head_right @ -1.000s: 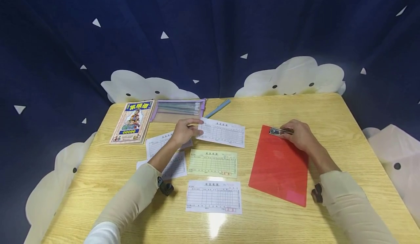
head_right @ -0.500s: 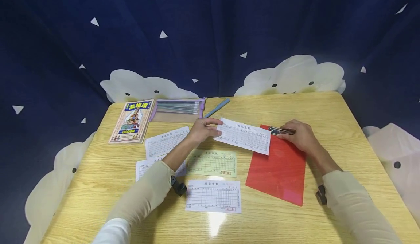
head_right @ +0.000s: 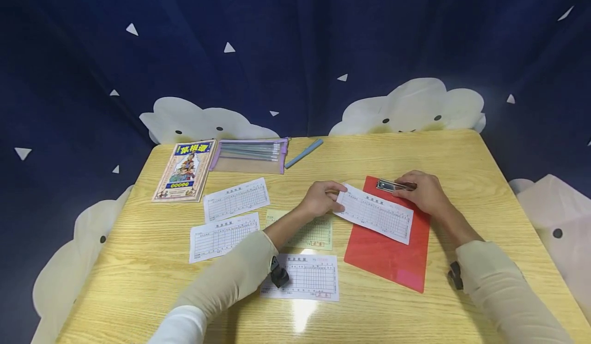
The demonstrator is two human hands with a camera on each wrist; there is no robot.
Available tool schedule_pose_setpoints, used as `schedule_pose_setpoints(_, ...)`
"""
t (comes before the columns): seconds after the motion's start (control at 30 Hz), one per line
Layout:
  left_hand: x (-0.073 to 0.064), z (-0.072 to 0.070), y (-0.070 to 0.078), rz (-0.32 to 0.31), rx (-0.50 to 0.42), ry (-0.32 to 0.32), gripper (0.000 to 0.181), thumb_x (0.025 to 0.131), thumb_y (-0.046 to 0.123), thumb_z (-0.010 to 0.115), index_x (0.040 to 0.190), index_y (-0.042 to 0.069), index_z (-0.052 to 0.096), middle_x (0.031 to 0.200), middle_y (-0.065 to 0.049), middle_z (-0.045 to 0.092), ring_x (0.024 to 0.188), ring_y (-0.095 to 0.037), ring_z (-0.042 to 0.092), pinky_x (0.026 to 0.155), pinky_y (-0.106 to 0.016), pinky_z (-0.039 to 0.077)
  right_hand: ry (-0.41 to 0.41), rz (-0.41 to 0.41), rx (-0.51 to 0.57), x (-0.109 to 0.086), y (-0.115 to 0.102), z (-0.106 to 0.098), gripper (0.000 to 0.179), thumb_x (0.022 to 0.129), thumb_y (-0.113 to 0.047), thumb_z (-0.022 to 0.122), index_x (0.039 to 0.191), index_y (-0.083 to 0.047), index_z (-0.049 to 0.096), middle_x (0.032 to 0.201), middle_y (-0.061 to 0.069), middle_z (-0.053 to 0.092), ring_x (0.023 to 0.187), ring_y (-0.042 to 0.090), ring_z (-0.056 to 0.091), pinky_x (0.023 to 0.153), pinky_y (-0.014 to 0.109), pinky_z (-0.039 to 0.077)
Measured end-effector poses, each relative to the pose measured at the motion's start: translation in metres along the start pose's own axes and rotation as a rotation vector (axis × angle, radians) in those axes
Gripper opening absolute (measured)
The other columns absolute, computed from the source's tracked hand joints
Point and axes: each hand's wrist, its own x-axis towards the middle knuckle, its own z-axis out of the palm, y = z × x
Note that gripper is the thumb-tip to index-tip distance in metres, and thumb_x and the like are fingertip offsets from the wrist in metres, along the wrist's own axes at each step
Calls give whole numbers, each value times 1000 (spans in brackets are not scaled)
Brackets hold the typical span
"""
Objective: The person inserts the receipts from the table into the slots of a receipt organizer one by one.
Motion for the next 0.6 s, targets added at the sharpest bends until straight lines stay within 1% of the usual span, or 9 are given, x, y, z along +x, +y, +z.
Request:
schedule_pose_setpoints(0.1, 2, 14, 0, 6, 33, -1, 48, 67, -16, 73, 111, 5, 67, 100, -11, 72, 79, -13, 68, 57, -19, 49, -14, 18, 13, 1, 0, 0, 36, 79, -22, 76, 108, -2, 69, 107, 16, 63, 99, 33, 55, 81, 46, 42)
schedule_pose_setpoints(0.2, 5, 30, 2, 26, 100, 4, 55, 65, -16, 75, 115, 4, 64, 104, -10, 72, 83, -12, 68, 60, -17, 49, -13, 35, 13, 0, 1, 0, 35, 79, -22, 76, 108, -3, 70, 108, 17, 62, 99, 34, 56, 82, 47, 41)
schedule_pose_setpoints(0.27, 6, 39, 3, 50, 188, 11, 59, 64, -12, 77, 119, 5, 63, 113, -7, 69, 92, -9, 64, 69, -14, 49, -4, 30, 12, 0, 2, 0, 34, 79, -21, 76, 108, -3, 70, 107, 17, 62, 99, 34, 56, 80, 45, 41)
schedule_pose_setpoints(0.37, 7, 49, 5, 96, 331, 24, 65, 62, -5, 82, 123, 5, 60, 123, -5, 62, 106, -9, 57, 86, -12, 45, 22, -19, 2, 0, 5, 2, 32, 78, -19, 77, 105, -3, 71, 104, 16, 64, 95, 33, 58, 77, 42, 42)
schedule_pose_setpoints(0.43, 7, 53, 5, 128, 414, 37, 68, 60, -1, 84, 124, 6, 60, 126, -4, 59, 114, -10, 53, 95, -12, 40, 44, -58, -3, 1, 5, 3, 31, 77, -18, 78, 103, -3, 72, 100, 14, 65, 92, 31, 59, 74, 39, 42)
schedule_pose_setpoints(0.53, 6, 57, 5, 164, 475, 51, 71, 59, 1, 85, 125, 5, 59, 125, -4, 59, 117, -12, 54, 99, -13, 39, 84, -113, -15, 2, 5, 5, 28, 76, -16, 78, 100, -3, 73, 95, 12, 66, 87, 28, 61, 71, 36, 43)
schedule_pose_setpoints(0.6, 6, 58, 4, 188, 499, 57, 70, 59, 1, 85, 125, 5, 59, 126, -4, 59, 118, -12, 54, 99, -12, 38, 101, -125, -12, 2, 3, 6, 27, 76, -13, 78, 100, -2, 72, 94, 12, 66, 85, 28, 62, 71, 37, 44)
